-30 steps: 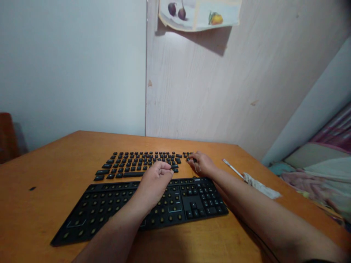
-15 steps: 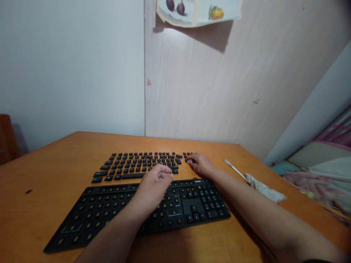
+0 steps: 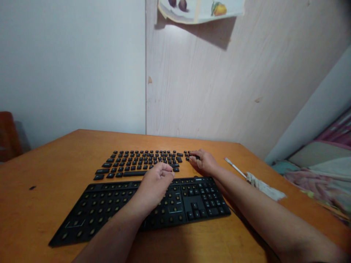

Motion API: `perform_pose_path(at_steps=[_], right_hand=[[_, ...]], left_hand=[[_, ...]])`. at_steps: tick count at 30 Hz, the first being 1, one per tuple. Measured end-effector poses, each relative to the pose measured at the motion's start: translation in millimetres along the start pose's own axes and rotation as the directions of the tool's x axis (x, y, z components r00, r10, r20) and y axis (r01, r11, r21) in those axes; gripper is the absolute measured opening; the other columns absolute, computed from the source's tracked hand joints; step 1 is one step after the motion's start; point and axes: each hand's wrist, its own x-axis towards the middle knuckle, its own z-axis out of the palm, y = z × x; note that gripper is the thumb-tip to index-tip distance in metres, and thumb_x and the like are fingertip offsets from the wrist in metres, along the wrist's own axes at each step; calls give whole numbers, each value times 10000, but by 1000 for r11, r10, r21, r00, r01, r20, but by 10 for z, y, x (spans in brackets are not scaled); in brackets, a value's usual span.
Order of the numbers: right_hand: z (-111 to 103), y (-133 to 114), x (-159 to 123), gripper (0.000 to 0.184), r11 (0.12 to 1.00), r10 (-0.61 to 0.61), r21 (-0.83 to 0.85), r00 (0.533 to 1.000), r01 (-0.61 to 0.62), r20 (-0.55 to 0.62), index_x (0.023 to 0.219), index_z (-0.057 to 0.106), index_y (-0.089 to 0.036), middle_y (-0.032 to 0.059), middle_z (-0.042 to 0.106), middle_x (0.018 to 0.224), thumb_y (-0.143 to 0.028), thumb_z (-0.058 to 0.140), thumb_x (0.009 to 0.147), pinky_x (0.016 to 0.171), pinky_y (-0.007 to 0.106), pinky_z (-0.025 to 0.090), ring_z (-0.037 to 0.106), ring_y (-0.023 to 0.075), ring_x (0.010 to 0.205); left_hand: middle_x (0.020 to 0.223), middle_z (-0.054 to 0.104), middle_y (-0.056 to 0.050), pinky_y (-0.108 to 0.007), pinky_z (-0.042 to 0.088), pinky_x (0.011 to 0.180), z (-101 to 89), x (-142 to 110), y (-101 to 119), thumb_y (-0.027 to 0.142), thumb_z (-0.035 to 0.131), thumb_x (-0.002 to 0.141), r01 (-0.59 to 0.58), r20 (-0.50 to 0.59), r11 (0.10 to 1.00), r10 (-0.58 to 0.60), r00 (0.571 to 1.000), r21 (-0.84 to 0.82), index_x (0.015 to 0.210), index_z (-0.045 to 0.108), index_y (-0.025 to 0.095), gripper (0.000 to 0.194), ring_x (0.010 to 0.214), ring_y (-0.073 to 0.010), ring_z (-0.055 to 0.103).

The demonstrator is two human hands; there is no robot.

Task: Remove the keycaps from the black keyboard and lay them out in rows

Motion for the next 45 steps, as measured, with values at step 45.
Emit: perform_pose_path(at_steps=[45], right_hand=[[-696,-866,-817,207,869,-27,453,895,-198,445,920,743,-197,-13,635,676,-362,638,849,507,234,435,532,113,545]], left_hand=[[722,608,3,-268,400,627,43,-5,-26,296,609,772,-106,32,992,104,994,74,879,621,170,166,673,-161,556]])
